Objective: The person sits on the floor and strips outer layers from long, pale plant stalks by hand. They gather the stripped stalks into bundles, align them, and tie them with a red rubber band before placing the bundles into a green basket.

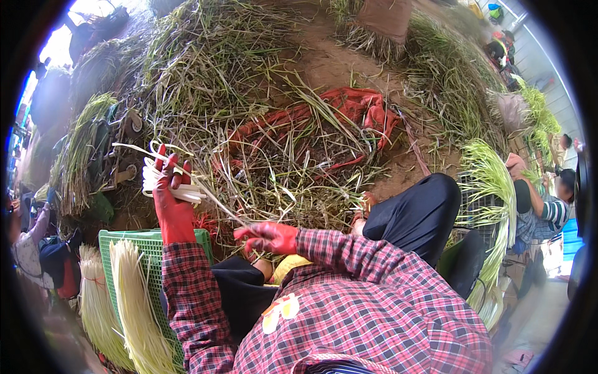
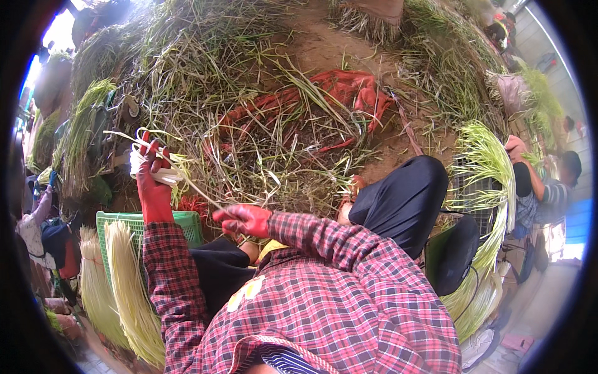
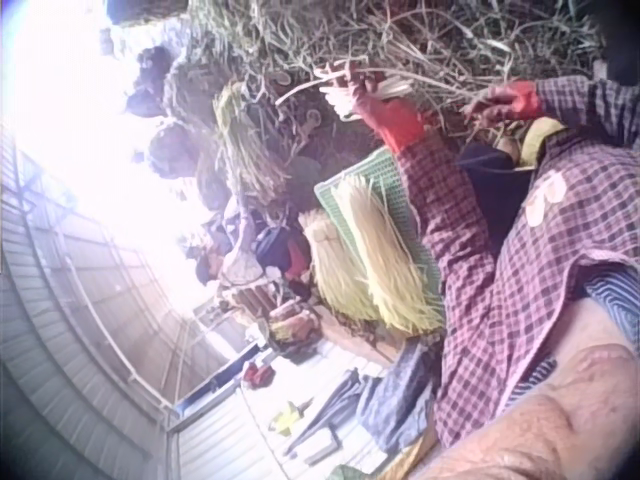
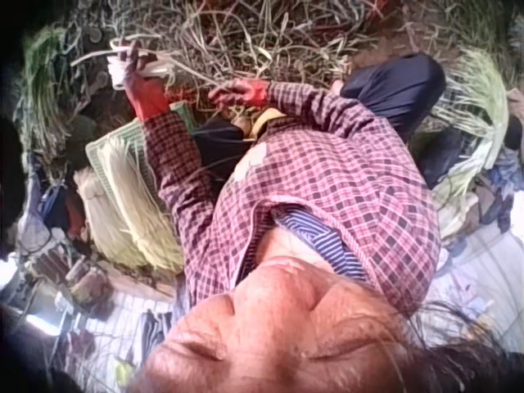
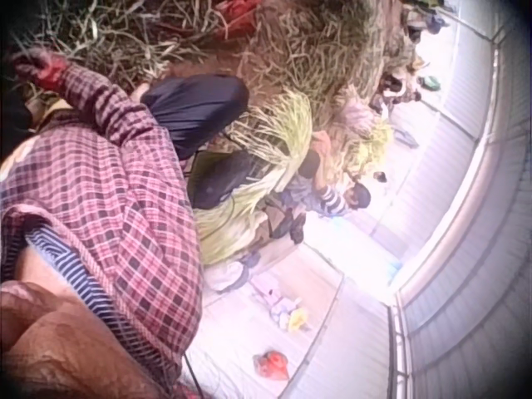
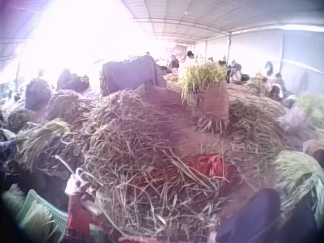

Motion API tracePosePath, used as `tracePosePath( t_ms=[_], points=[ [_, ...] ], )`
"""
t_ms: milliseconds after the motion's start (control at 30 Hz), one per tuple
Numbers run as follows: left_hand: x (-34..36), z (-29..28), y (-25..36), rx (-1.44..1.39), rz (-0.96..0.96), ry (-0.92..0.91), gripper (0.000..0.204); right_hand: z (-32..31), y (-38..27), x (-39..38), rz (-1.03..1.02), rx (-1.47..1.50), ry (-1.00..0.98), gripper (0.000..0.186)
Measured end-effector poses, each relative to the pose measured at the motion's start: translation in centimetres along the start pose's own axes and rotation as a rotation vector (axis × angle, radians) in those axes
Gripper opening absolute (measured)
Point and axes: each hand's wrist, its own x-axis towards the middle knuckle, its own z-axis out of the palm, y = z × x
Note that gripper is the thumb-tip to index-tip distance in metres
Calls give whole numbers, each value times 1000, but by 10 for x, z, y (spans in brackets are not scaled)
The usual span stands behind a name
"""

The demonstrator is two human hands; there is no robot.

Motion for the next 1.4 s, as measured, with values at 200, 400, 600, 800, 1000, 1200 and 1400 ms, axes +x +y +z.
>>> tracePosePath(
  t_ms=[200,400,600,800,1000,1200,1400],
  points=[
    [0,3,-16,235,-31,-110,48,-3,-37,-12,249,102,231,35],
    [-33,12,-81,227,-550,-68,52,-47,-71,31,310,-441,367,34],
    [-11,18,-91,71,-331,73,47,-55,-41,29,150,-323,490,35],
    [31,30,-69,143,-51,224,40,-65,-24,18,-177,-469,543,12],
    [69,-4,3,-204,49,-91,50,-175,34,7,380,-606,338,33],
    [38,29,10,-620,-215,-166,60,-392,100,-9,398,-752,1254,32],
    [24,67,8,-719,-262,-234,62,-458,107,-31,756,-808,1344,39]
  ],
)
